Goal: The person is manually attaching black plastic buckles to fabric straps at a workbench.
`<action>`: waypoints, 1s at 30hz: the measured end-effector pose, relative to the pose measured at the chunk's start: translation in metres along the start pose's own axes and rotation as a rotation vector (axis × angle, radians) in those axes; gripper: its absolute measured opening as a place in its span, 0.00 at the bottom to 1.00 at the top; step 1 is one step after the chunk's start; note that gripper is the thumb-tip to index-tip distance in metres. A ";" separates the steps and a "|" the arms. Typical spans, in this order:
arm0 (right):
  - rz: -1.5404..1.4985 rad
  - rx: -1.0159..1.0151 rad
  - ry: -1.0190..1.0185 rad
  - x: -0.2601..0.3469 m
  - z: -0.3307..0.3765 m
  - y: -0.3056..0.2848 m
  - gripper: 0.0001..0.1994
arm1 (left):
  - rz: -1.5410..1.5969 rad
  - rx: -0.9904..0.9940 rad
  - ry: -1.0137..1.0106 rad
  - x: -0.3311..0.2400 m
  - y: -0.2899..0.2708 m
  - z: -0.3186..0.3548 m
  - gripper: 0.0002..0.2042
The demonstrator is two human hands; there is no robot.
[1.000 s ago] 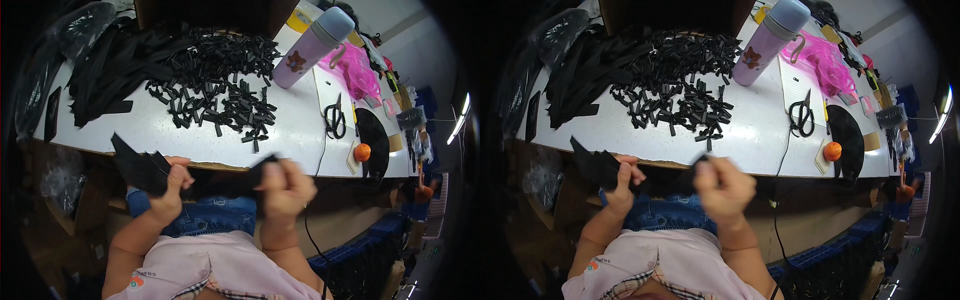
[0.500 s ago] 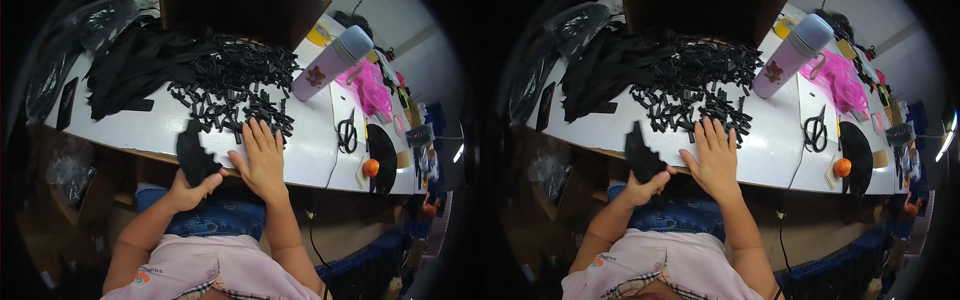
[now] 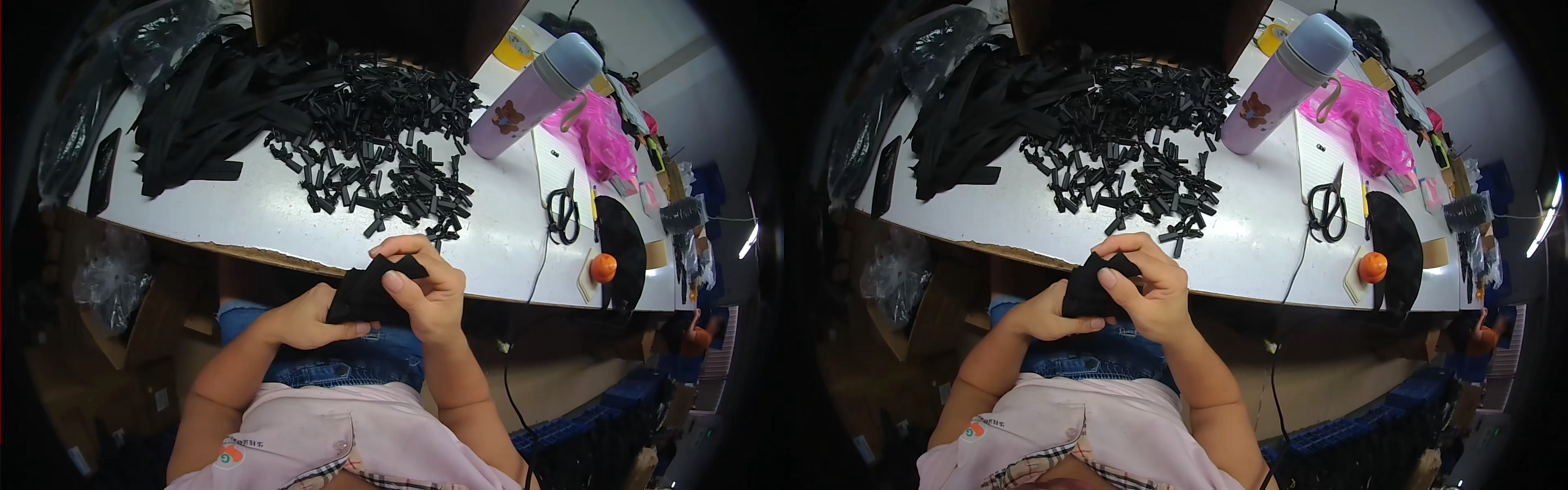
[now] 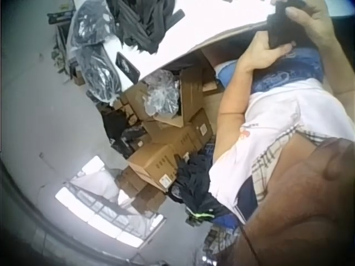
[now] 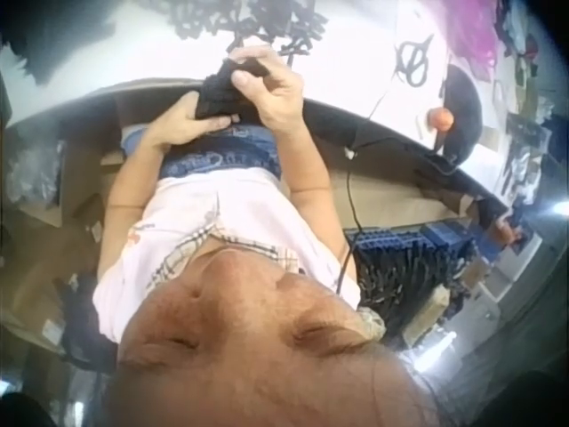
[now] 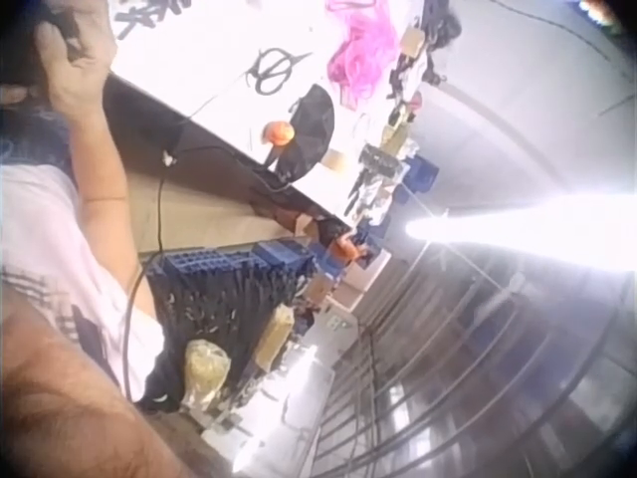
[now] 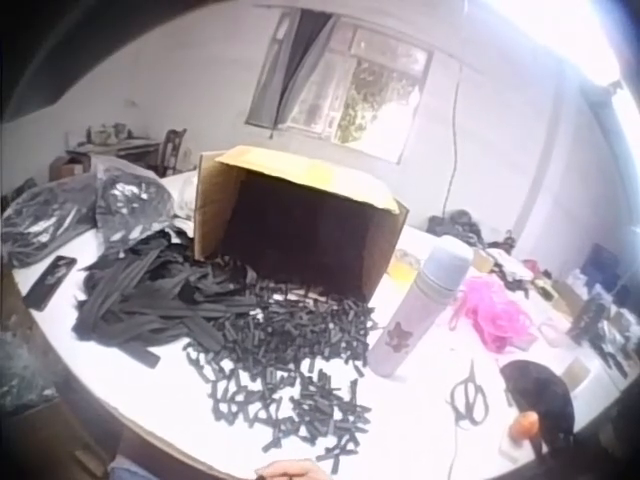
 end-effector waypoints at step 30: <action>-0.129 -0.318 -0.441 0.125 0.013 -0.036 0.13 | 0.418 -0.137 -0.111 -0.002 -0.029 0.007 0.13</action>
Point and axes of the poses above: each hand's wrist, its own z-axis away from the middle knuckle, its own y-axis out of the palm, x = y × z, the point moved 8 cm from there along -z, towards the middle knuckle, and after that the axes turned 5 degrees about -y, right-handed, at the moved point
